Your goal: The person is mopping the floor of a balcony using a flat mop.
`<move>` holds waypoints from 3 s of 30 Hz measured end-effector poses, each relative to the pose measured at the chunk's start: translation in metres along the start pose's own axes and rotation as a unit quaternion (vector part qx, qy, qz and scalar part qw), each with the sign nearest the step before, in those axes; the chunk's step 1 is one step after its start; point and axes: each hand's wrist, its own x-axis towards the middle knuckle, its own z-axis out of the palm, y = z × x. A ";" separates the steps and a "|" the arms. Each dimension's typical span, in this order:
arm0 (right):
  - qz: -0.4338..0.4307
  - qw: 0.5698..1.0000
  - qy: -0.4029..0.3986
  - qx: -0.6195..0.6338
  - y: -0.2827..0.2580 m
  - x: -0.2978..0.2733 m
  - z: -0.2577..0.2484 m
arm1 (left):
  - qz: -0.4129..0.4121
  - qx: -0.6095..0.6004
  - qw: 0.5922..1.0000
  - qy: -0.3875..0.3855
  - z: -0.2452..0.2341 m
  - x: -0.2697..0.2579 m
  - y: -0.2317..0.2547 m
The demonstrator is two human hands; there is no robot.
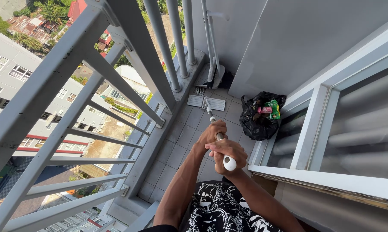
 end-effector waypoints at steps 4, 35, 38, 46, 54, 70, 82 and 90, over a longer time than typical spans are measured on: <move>-0.014 1.000 -0.021 -0.009 0.003 -0.010 0.004 | 0.039 0.080 0.995 0.038 -0.008 -0.006 0.013; 0.129 0.954 -0.239 0.130 -0.005 -0.013 0.001 | -0.136 0.055 0.989 0.033 -0.027 -0.023 0.052; 0.133 0.957 -0.222 0.130 -0.004 -0.009 -0.002 | -0.144 0.054 0.988 0.024 -0.024 -0.017 0.044; 0.162 0.963 -0.183 0.116 -0.002 0.020 -0.029 | -0.145 0.027 0.987 0.058 0.017 0.009 0.005; 0.165 0.976 -0.124 0.068 -0.021 0.129 -0.052 | -0.041 -0.005 0.989 0.139 -0.017 0.065 0.089; 0.165 0.955 -0.139 0.202 -0.001 0.166 -0.030 | -0.103 -0.117 0.972 0.178 0.002 0.051 0.057; 0.095 0.960 -0.186 0.186 -0.007 0.138 -0.036 | -0.167 -0.146 0.964 0.144 0.036 0.035 -0.001; 0.090 0.960 -0.220 0.149 0.003 0.108 -0.040 | -0.136 0.095 0.983 0.083 -0.014 0.055 0.063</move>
